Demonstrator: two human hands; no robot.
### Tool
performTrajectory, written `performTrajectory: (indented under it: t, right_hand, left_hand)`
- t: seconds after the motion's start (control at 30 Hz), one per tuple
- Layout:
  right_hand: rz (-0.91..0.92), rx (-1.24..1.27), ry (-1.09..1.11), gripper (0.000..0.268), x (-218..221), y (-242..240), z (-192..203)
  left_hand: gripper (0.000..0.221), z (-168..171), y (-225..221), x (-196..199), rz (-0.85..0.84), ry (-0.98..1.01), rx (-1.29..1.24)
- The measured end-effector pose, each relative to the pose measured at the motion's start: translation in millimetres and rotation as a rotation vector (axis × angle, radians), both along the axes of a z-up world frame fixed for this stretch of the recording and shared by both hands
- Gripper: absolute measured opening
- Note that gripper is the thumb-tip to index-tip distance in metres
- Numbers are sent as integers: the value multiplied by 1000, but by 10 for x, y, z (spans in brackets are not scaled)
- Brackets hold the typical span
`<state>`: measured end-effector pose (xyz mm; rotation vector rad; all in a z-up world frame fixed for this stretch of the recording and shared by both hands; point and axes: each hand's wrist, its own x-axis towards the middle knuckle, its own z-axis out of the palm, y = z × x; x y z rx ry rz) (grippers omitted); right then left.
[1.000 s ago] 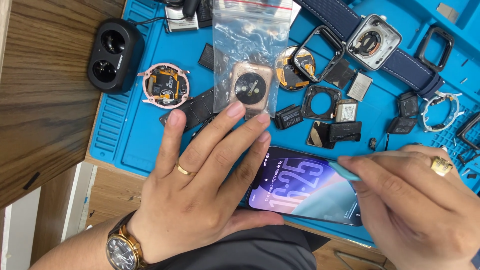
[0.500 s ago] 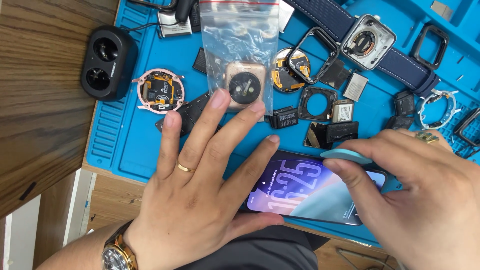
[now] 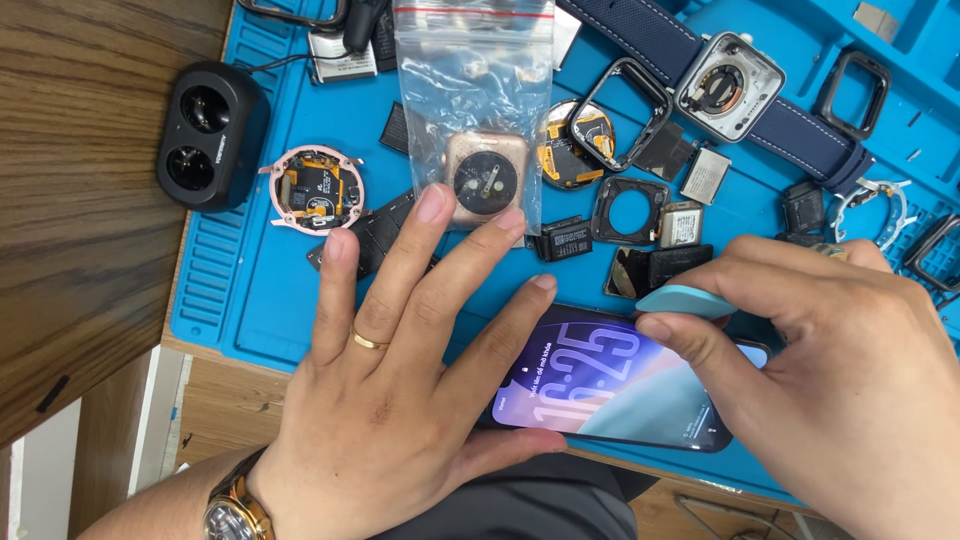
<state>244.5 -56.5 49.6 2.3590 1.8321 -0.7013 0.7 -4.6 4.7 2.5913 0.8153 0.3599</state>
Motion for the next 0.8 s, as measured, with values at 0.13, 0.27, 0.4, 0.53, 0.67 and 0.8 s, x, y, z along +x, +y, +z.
performTrajectory:
  t: [0.13, 0.27, 0.4, 0.53, 0.67, 0.8]
  right_hand:
    - [-38, -82, 10, 18, 28, 46, -2]
    - [-65, -116, 52, 19, 43, 84, 2]
    - [-89, -134, 61, 18, 38, 101, 5]
    - [-86, -177, 38, 19, 49, 119, 0]
    - [-26, -95, 65, 19, 79, 54, -19]
    - [56, 56, 61, 15, 12, -46, 33]
  left_hand:
    - [72, 3, -3, 14, 12, -10, 14]
    - [71, -9, -1, 18, 12, -1, 43]
    - [71, -16, -5, 25, 14, 1, 52]
    - [71, -15, -5, 25, 15, 3, 52]
    - [72, -8, -7, 28, 17, 9, 36]
    - [69, 26, 6, 53, 20, 15, 12]
